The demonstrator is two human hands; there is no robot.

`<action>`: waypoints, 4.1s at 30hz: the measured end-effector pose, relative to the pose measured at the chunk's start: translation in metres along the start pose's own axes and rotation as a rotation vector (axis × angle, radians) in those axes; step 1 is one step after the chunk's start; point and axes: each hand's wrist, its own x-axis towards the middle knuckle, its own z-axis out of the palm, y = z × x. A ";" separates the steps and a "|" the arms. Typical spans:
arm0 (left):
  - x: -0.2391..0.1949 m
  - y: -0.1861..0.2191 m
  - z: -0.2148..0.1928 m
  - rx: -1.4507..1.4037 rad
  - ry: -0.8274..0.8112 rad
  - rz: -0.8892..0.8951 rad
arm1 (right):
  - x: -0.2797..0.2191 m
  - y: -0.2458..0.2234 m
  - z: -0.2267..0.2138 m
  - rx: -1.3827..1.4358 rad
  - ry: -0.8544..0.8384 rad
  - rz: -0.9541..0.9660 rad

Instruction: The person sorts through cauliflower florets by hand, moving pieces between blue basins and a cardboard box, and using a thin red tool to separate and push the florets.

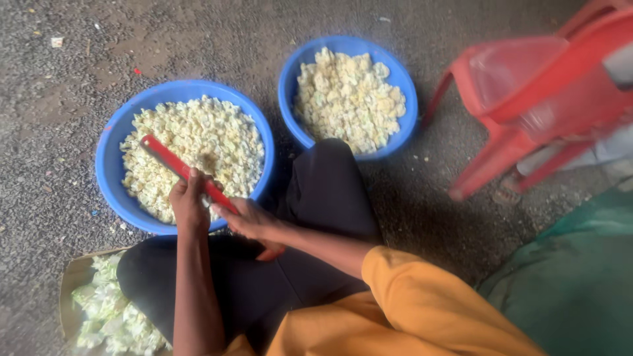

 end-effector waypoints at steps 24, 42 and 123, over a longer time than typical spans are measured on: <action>0.038 0.024 -0.050 -0.185 0.368 0.689 | 0.085 -0.113 0.079 -0.041 -0.375 -0.121; 0.071 0.026 -0.006 0.150 0.343 0.122 | 0.135 -0.063 -0.011 0.250 -0.054 0.220; 0.062 0.002 -0.020 0.115 0.066 0.089 | 0.121 -0.032 -0.044 -0.865 0.153 -0.615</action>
